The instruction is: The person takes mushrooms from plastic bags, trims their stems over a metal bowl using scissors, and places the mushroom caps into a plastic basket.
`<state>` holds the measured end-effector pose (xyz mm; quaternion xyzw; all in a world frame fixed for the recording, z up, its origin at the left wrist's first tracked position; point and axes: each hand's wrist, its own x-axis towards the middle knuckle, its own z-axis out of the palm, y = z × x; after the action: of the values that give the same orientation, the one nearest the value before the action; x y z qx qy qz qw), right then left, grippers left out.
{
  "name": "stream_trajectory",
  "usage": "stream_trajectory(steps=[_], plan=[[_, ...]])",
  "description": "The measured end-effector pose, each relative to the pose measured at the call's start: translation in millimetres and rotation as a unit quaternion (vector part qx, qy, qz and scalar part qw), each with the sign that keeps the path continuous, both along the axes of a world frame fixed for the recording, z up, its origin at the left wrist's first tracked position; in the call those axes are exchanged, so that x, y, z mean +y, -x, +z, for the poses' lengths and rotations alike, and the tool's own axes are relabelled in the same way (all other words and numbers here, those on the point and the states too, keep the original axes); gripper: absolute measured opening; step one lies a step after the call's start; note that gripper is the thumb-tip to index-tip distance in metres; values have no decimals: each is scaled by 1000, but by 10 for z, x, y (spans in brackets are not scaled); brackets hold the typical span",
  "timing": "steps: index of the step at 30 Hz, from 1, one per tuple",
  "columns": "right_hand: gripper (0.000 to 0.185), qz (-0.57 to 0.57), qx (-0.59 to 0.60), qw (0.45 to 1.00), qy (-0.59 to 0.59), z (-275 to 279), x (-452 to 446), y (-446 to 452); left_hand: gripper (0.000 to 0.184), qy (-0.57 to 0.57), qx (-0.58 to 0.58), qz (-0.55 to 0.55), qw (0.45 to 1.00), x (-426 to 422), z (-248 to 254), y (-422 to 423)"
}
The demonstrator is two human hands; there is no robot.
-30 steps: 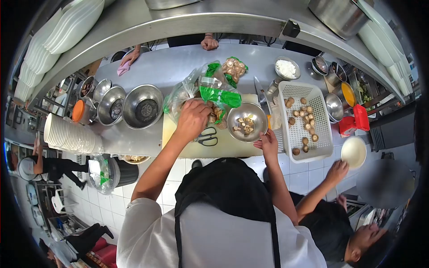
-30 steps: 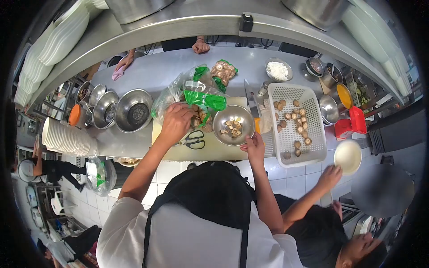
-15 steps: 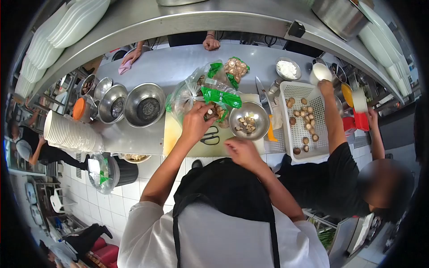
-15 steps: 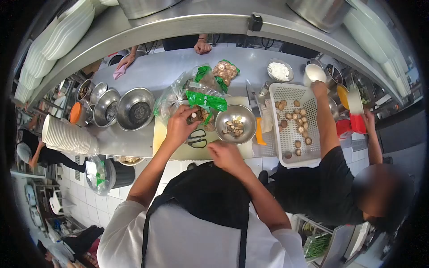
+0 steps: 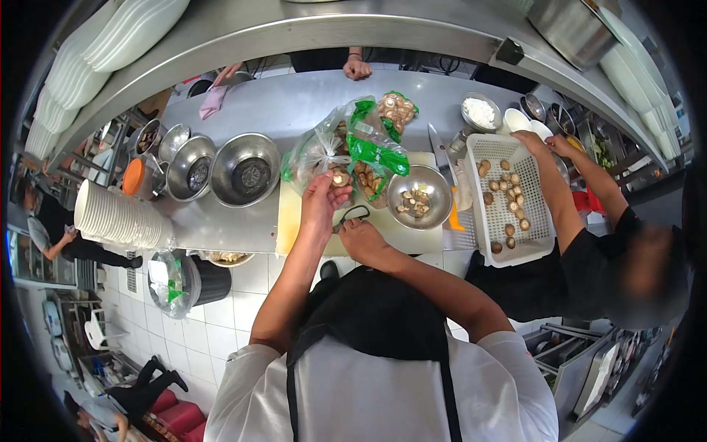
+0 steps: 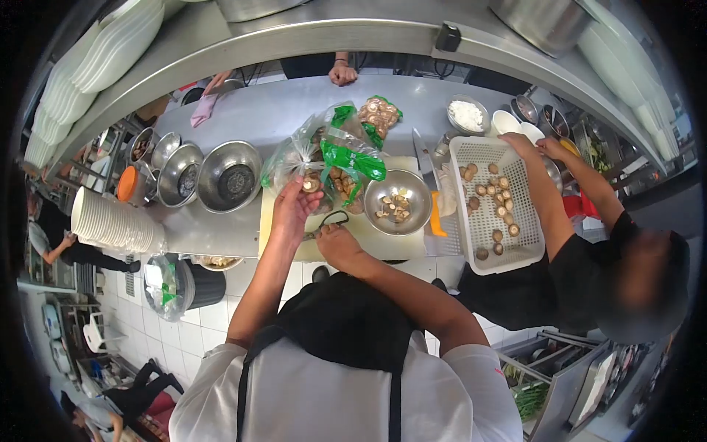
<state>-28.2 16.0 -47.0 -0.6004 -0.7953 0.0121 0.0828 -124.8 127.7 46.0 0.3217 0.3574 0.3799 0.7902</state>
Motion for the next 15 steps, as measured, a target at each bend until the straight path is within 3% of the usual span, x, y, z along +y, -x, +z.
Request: stream_trajectory(steps=[1,4,10,12,15], plan=[[21,-6,7,1000,8,-31,0,-5,35,-23,-15,-22,999,-14,-4,26],[29,-47,88,987,128,94,-60,-53,35,-4,-79,-27,997,-35,47,63],[31,-166,251,943,141,472,-229,-176,33,-17,-48,2,999,82,-97,210],[30,-200,356,906,116,456,-311,-237,32,-68,4,36,997,81,-165,294],[26,-215,514,825,89,638,-503,-318,31,-59,29,85,994,106,-182,533]])
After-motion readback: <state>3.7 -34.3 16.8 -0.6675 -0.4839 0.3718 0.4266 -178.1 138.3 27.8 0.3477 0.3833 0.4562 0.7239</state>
